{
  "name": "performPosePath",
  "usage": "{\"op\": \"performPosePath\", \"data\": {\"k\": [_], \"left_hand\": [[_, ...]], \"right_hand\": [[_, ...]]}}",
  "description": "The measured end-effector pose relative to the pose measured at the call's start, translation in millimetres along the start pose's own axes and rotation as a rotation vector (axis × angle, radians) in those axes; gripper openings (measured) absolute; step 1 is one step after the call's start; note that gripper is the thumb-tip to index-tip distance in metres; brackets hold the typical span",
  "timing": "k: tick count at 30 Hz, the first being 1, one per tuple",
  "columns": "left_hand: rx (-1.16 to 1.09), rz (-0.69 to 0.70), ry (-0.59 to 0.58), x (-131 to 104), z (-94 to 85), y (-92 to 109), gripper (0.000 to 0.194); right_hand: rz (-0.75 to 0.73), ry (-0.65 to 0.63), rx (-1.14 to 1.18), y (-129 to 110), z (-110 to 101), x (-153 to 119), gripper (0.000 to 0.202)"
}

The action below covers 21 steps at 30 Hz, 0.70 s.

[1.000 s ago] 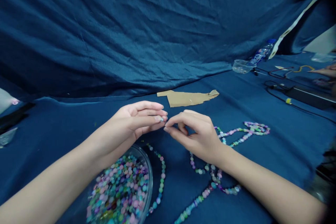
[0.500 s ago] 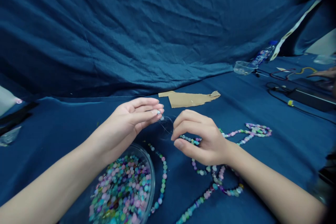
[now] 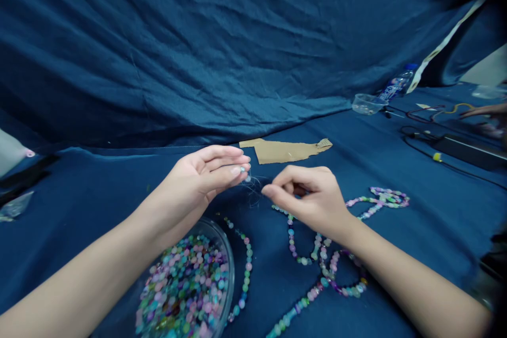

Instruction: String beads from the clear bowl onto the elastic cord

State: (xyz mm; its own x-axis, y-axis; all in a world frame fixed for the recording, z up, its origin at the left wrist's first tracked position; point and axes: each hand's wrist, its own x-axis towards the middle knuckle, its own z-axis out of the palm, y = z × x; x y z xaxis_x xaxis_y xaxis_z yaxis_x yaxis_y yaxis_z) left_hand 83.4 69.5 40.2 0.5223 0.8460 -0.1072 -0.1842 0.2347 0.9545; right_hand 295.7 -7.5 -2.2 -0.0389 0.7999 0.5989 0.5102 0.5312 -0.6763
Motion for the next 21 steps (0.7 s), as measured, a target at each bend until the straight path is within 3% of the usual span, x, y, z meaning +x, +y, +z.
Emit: {"op": "performPosePath", "data": {"k": [1,5,13,21], "left_hand": [[0.004,0.002,-0.012,-0.6,0.2,0.1,0.026],[0.026,0.007,-0.039,-2.3,2.9,0.2,0.027],[0.061,0.015,-0.038,-2.0,2.0,-0.9,0.027],[0.175,-0.039,-0.027,-0.9,3.2,1.7,0.020]], "right_hand": [[-0.007,-0.015,-0.017,0.0,1.8,-1.4,0.014],[-0.052,-0.058,-0.070,0.6,9.9,-6.6,0.025],[-0.056,-0.027,-0.119,2.8,10.9,-7.0,0.009],[0.120,0.160,0.076,-2.6,4.4,5.1,0.011]]}}
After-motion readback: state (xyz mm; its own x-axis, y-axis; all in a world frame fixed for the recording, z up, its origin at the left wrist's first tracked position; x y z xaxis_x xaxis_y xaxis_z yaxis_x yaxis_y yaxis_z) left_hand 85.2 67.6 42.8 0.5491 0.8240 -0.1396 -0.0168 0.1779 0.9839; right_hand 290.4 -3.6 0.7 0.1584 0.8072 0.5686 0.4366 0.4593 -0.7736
